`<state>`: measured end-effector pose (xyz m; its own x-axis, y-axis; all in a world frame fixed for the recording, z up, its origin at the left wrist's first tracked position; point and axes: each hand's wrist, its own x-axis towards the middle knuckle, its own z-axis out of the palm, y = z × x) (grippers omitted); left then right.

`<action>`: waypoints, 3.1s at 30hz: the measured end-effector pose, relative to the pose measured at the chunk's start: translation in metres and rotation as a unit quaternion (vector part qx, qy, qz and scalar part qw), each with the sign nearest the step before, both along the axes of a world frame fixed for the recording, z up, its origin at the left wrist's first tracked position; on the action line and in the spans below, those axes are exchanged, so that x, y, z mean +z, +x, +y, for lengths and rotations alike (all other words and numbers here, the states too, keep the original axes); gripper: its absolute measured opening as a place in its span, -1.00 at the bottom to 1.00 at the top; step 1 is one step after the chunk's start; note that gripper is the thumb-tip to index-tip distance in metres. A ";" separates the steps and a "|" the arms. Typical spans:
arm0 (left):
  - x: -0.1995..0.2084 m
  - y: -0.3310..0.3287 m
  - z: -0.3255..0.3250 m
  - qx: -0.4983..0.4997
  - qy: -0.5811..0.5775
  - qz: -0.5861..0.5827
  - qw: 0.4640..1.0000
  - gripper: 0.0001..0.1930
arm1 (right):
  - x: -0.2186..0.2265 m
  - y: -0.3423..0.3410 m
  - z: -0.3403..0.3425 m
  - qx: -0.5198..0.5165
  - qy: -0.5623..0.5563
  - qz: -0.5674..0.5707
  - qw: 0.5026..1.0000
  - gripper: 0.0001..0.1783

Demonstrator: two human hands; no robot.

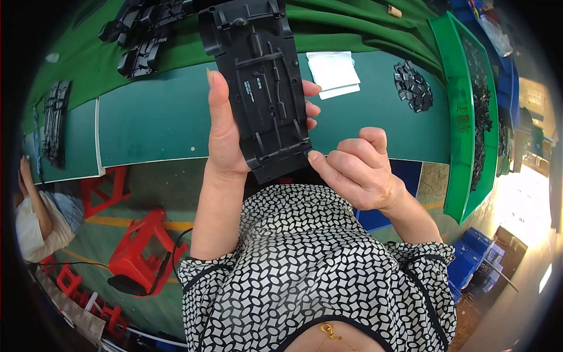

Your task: Assembling small plastic components onto a black plastic chassis at a factory workbench.

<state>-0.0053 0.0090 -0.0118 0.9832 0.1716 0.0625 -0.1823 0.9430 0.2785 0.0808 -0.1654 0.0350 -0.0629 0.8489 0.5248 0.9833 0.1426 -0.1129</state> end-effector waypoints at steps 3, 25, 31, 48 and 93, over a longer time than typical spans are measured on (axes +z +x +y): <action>0.001 0.000 0.000 0.002 0.007 0.000 1.000 -0.02 | 0.001 0.000 0.002 0.000 0.002 0.002 1.000 -0.80; -0.002 -0.004 -0.003 0.037 -0.018 -0.005 0.999 0.08 | -0.012 -0.003 -0.009 -0.016 0.070 0.067 0.995 -0.72; -0.013 -0.007 -0.001 0.043 0.068 -0.095 0.992 0.00 | -0.007 -0.040 -0.018 -0.178 -0.099 0.733 0.649 -0.85; -0.011 -0.008 -0.007 0.043 0.125 -0.121 0.984 0.08 | -0.003 -0.042 -0.006 -0.209 -0.162 0.813 0.519 -0.76; -0.008 -0.007 -0.013 0.036 0.134 -0.046 0.989 0.09 | -0.007 -0.045 -0.002 -0.221 -0.114 0.825 0.507 -0.75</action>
<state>-0.0124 -0.0043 -0.0193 0.9567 0.2069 0.2047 -0.2835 0.8214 0.4949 0.0357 -0.1672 0.0276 0.5255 0.6386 -0.5621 -0.5466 -0.2529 -0.7983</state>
